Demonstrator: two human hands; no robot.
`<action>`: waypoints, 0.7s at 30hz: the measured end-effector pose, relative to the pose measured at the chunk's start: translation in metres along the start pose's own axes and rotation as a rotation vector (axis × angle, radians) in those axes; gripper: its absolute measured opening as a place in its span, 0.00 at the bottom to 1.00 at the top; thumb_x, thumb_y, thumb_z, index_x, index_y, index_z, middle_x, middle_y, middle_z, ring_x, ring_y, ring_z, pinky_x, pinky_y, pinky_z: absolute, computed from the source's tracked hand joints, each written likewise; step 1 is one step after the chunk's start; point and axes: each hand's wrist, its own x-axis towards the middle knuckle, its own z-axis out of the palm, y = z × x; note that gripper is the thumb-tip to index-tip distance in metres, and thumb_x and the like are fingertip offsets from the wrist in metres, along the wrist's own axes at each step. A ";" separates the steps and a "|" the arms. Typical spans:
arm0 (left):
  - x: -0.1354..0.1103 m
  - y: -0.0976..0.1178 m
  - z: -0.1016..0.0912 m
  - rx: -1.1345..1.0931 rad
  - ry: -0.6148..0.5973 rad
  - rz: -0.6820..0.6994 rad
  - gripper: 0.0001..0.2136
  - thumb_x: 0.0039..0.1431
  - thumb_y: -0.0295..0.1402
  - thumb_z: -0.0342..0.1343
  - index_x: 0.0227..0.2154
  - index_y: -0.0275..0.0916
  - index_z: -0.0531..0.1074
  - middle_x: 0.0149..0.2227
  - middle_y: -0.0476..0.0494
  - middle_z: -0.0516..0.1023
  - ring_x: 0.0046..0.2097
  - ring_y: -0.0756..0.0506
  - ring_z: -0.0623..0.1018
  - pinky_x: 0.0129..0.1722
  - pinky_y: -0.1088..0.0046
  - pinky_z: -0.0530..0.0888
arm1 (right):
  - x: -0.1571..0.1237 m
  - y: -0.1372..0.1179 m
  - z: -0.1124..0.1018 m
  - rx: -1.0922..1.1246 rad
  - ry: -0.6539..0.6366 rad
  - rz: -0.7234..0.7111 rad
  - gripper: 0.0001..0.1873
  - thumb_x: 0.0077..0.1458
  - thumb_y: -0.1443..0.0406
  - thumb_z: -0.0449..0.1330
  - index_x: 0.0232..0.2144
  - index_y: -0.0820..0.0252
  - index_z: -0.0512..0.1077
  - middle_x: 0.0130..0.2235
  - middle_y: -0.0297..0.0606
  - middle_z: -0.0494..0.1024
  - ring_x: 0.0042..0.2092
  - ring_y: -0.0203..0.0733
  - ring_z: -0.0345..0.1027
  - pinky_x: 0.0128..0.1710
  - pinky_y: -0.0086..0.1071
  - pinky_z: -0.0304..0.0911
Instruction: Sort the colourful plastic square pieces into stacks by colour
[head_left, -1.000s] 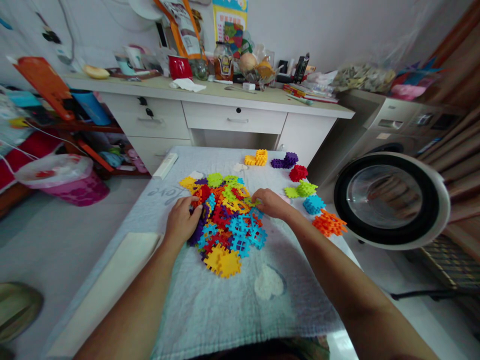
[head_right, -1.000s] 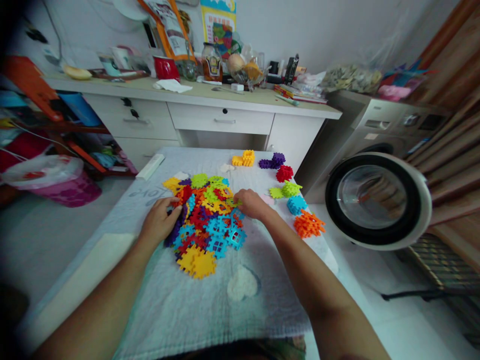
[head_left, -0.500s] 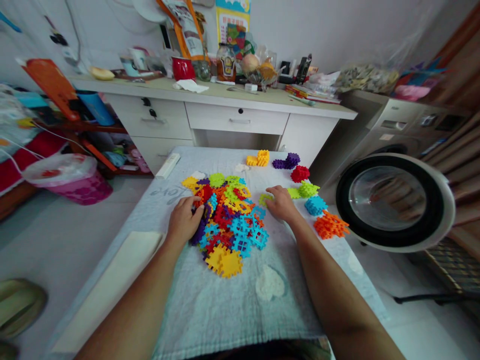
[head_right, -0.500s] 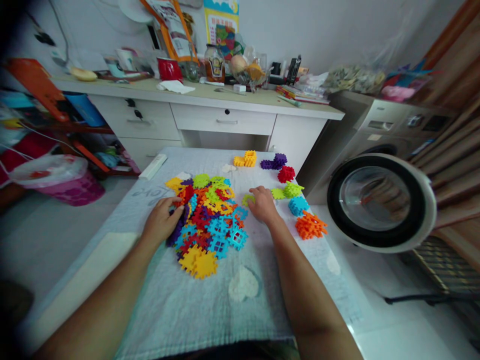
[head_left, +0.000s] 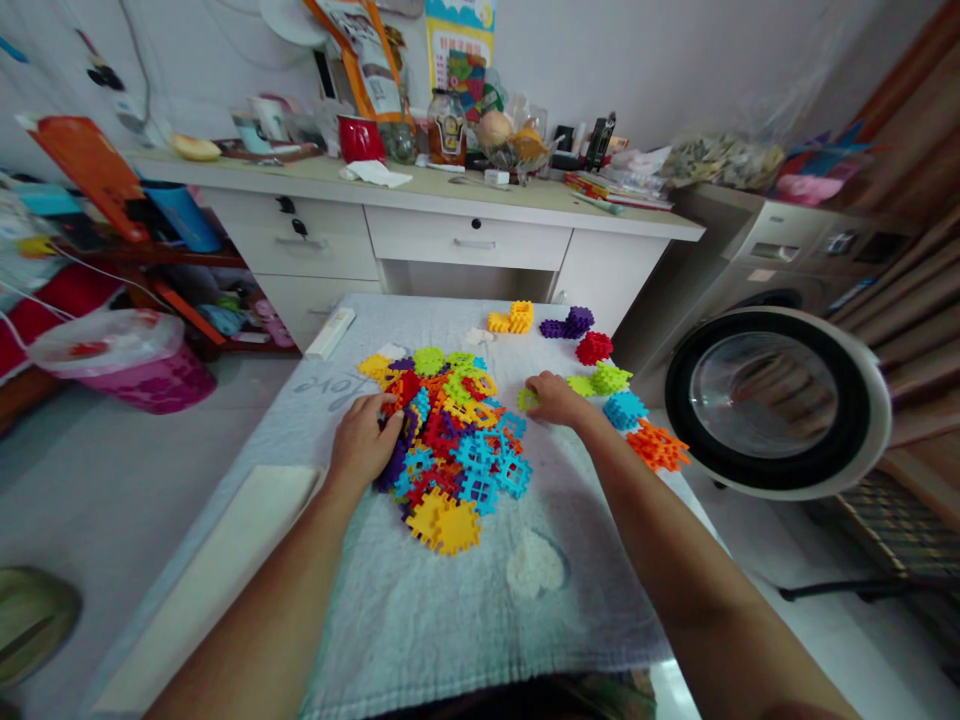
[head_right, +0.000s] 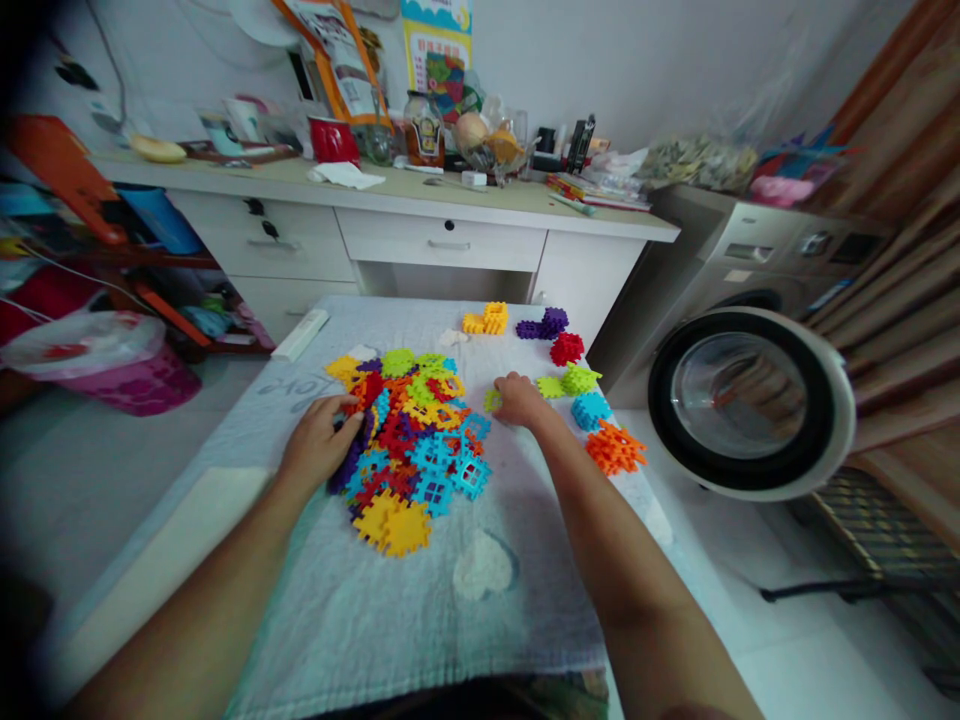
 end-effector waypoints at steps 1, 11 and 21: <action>0.000 0.000 0.000 0.000 -0.001 -0.002 0.17 0.60 0.43 0.48 0.44 0.39 0.73 0.48 0.37 0.76 0.52 0.37 0.75 0.56 0.56 0.71 | 0.001 0.003 -0.004 -0.017 -0.016 -0.008 0.26 0.52 0.62 0.65 0.54 0.63 0.72 0.53 0.52 0.74 0.51 0.52 0.70 0.49 0.36 0.63; 0.000 0.001 -0.001 0.008 -0.012 -0.010 0.17 0.60 0.42 0.48 0.44 0.39 0.73 0.48 0.36 0.76 0.53 0.37 0.74 0.57 0.56 0.70 | -0.010 0.070 -0.042 -0.223 -0.030 0.125 0.28 0.52 0.70 0.62 0.57 0.57 0.72 0.58 0.49 0.71 0.57 0.59 0.64 0.48 0.42 0.63; 0.000 0.002 -0.003 0.011 -0.031 -0.016 0.16 0.60 0.42 0.48 0.44 0.40 0.73 0.48 0.37 0.76 0.54 0.37 0.74 0.57 0.57 0.70 | -0.010 0.078 -0.031 -0.273 -0.076 0.127 0.19 0.58 0.68 0.58 0.52 0.58 0.75 0.56 0.51 0.73 0.56 0.62 0.64 0.48 0.47 0.61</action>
